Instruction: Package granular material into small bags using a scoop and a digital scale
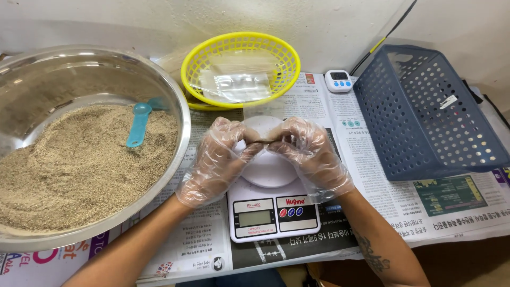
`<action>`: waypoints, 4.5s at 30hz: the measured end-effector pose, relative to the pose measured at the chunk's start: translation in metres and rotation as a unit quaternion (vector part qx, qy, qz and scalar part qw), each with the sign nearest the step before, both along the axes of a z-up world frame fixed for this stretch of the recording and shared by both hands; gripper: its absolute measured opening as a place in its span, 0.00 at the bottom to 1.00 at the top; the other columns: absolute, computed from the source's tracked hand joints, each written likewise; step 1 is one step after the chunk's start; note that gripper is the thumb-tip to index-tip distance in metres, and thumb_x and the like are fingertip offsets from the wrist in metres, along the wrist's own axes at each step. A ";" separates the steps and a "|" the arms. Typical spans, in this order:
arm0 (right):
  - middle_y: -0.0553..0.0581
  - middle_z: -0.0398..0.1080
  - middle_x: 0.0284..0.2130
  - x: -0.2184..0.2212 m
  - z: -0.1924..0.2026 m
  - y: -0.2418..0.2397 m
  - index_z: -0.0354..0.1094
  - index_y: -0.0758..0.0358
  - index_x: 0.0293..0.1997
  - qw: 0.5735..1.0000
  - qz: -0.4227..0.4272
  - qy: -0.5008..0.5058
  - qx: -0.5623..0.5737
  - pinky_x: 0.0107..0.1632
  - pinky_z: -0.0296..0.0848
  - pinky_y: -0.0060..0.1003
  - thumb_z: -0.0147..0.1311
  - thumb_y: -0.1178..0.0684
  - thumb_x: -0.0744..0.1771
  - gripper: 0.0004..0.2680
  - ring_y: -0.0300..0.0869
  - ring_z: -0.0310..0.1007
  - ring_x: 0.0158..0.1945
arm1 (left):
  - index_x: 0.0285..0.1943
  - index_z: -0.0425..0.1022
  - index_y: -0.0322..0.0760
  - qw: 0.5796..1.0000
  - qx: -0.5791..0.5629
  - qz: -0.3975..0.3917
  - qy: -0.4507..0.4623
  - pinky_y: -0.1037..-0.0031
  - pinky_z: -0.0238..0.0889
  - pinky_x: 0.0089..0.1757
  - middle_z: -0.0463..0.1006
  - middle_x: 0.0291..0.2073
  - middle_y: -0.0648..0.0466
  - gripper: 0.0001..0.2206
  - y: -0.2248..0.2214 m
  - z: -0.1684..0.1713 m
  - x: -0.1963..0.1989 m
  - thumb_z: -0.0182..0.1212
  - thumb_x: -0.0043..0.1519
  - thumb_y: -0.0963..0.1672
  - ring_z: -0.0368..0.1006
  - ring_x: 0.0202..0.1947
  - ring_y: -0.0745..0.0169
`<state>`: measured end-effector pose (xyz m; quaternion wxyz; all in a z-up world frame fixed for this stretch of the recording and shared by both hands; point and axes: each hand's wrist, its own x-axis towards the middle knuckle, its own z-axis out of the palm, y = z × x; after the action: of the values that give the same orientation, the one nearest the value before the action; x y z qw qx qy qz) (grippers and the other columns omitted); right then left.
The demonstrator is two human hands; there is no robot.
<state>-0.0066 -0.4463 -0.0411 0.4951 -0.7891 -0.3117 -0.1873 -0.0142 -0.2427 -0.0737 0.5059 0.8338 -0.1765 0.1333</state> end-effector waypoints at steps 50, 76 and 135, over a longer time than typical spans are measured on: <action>0.55 0.71 0.27 -0.062 0.012 0.034 0.73 0.62 0.40 0.951 0.099 -0.161 -0.243 0.27 0.68 0.37 0.51 0.55 0.70 0.05 0.42 0.69 0.25 | 0.42 0.84 0.42 0.962 -0.247 0.110 0.030 0.68 0.72 0.47 0.82 0.29 0.53 0.07 -0.014 0.000 0.014 0.71 0.62 0.48 0.78 0.35 0.64; 0.58 0.78 0.30 0.002 0.000 -0.006 0.74 0.61 0.53 0.956 -0.072 0.281 0.038 0.28 0.72 0.25 0.64 0.62 0.64 0.13 0.33 0.71 0.27 | 0.41 0.81 0.37 0.989 -0.136 -0.017 -0.046 0.65 0.70 0.45 0.80 0.30 0.47 0.09 -0.001 0.000 0.004 0.53 0.66 0.37 0.77 0.38 0.52; 0.54 0.73 0.44 -0.132 -0.023 -0.051 0.74 0.48 0.58 0.887 -0.060 -0.149 -0.433 0.46 0.67 0.47 0.58 0.46 0.68 0.12 0.48 0.66 0.45 | 0.53 0.77 0.40 0.976 0.080 -0.023 -0.203 0.54 0.57 0.50 0.76 0.48 0.48 0.10 0.006 -0.004 0.004 0.52 0.70 0.45 0.65 0.46 0.44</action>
<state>-0.1383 -0.4973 -0.0636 0.0403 -0.9051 -0.3837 -0.1786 -0.0101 -0.2370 -0.0781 0.3942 0.8227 -0.3046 0.2739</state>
